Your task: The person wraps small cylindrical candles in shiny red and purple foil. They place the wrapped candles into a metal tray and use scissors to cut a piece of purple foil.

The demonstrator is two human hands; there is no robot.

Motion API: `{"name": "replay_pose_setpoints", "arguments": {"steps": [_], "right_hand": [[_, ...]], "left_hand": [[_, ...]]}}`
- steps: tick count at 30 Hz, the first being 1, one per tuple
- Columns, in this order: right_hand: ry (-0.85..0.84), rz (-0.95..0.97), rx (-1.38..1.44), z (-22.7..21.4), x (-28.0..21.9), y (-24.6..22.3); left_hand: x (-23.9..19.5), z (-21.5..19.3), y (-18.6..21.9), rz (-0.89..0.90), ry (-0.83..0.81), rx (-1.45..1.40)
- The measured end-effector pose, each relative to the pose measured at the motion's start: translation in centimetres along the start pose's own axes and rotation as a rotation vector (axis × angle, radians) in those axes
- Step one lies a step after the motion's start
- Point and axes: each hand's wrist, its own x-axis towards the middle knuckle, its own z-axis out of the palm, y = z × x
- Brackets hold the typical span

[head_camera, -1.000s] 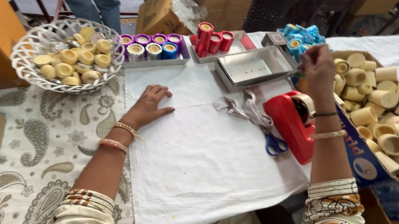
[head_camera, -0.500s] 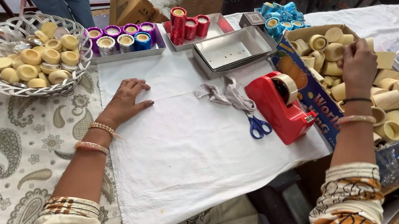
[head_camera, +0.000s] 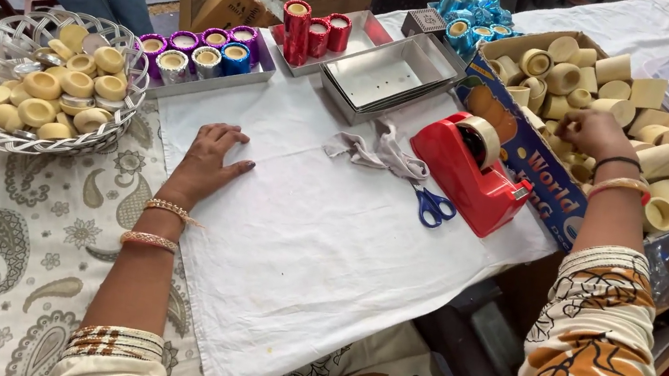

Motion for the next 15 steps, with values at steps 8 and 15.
{"name": "replay_pose_setpoints", "arguments": {"steps": [8,15], "right_hand": [[0.578,-0.339,0.295,-2.9,-2.7,-5.9],[0.324,-1.217,0.487,-1.4,-9.6,-23.9]], "left_hand": [[-0.1,-0.2,0.1,0.003,0.021,-0.037],[1.1,0.1,2.1,-0.039,-0.044,-0.641]]}}
